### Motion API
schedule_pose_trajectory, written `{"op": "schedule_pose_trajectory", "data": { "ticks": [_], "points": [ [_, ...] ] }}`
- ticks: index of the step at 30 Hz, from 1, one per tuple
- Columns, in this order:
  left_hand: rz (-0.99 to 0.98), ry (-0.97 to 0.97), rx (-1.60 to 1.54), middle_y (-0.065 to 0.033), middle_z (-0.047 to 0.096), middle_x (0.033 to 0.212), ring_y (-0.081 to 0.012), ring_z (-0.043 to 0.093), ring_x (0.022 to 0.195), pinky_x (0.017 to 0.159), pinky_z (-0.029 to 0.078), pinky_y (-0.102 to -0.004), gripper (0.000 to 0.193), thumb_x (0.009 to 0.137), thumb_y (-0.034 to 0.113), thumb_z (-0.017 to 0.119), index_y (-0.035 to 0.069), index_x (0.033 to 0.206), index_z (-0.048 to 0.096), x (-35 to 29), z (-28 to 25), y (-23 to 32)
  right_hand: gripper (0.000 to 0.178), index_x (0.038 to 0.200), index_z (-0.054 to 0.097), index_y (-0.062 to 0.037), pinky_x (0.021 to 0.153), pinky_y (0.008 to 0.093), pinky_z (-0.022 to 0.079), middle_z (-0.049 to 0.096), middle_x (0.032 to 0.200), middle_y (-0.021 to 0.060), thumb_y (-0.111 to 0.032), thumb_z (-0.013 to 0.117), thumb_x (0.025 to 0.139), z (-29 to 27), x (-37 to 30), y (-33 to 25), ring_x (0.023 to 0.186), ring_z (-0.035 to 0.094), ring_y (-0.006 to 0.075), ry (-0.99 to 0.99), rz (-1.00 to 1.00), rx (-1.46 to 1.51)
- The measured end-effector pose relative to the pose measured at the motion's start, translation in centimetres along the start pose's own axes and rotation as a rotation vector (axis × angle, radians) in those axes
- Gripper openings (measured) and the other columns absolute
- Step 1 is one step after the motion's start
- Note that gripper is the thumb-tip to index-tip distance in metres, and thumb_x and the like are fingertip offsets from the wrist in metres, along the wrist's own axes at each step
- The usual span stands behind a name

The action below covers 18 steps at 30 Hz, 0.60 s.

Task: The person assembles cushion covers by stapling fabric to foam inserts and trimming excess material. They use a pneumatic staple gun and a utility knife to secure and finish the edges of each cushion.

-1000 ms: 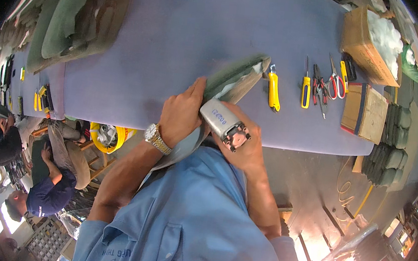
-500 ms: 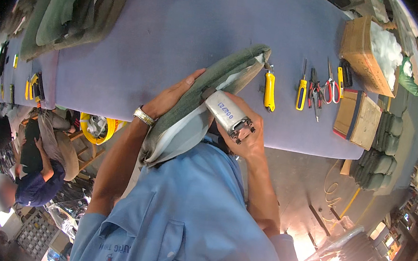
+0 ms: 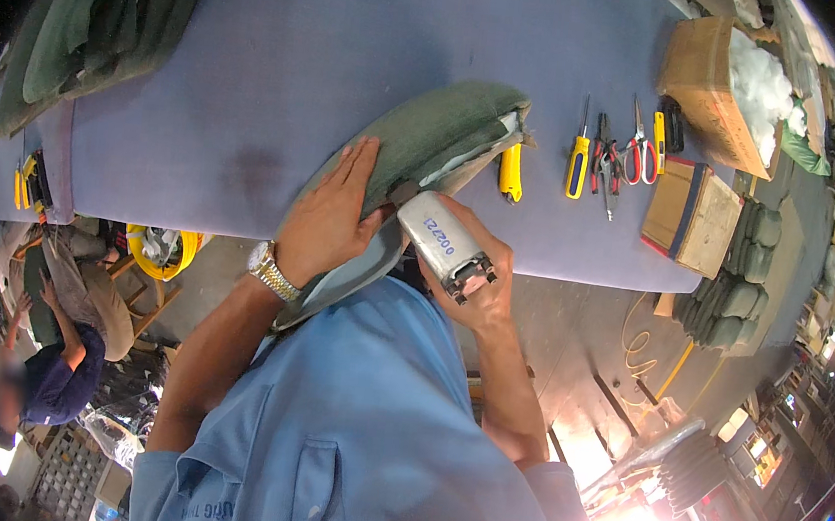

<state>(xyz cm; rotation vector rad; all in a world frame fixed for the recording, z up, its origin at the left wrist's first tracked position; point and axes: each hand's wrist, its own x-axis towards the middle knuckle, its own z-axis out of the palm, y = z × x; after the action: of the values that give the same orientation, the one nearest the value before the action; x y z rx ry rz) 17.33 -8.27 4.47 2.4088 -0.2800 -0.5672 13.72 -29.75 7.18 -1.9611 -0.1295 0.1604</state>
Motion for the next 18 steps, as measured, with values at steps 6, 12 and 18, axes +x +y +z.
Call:
{"op": "schedule_pose_trajectory", "data": {
  "ticks": [6, 12, 18],
  "points": [
    [-0.016, 0.061, 0.056, -0.0267, 0.037, 0.162, -0.0398, 0.039, 0.15, 0.12, 0.039, -0.0473, 0.086, 0.09, 0.019, 0.07, -0.004, 0.16, 0.025, -0.4, 0.8, 0.1, 0.058, 0.133, 0.063, 0.0042, 0.088, 0.0298, 0.058, 0.074, 0.117, 0.0147, 0.001, 0.08, 0.078, -0.4, -0.5, -0.7, 0.098, 0.074, 0.0196, -0.051, 0.107, 0.003],
    [-0.042, 0.106, 0.056, -0.0276, 0.039, 0.16, -0.0419, 0.04, 0.149, 0.119, 0.04, -0.0497, 0.086, 0.089, 0.021, 0.072, -0.004, 0.159, 0.028, -0.4, 1.5, 0.8, 0.061, 0.136, 0.061, 0.0027, 0.088, 0.0287, 0.056, 0.073, 0.116, 0.0154, 0.001, 0.078, 0.077, -0.6, -0.3, -0.2, 0.099, 0.073, 0.0188, -0.11, 0.107, 0.091],
    [-0.034, 0.128, 0.016, -0.026, 0.04, 0.161, -0.0424, 0.04, 0.149, 0.119, 0.039, -0.0502, 0.087, 0.086, 0.016, 0.073, -0.004, 0.159, 0.028, -0.2, 1.3, 0.5, 0.06, 0.135, 0.061, 0.0033, 0.089, 0.0294, 0.056, 0.073, 0.117, 0.0166, 0.001, 0.078, 0.078, -0.1, -0.1, -0.5, 0.101, 0.073, 0.0204, -0.101, 0.2, 0.043]
  ]
}}
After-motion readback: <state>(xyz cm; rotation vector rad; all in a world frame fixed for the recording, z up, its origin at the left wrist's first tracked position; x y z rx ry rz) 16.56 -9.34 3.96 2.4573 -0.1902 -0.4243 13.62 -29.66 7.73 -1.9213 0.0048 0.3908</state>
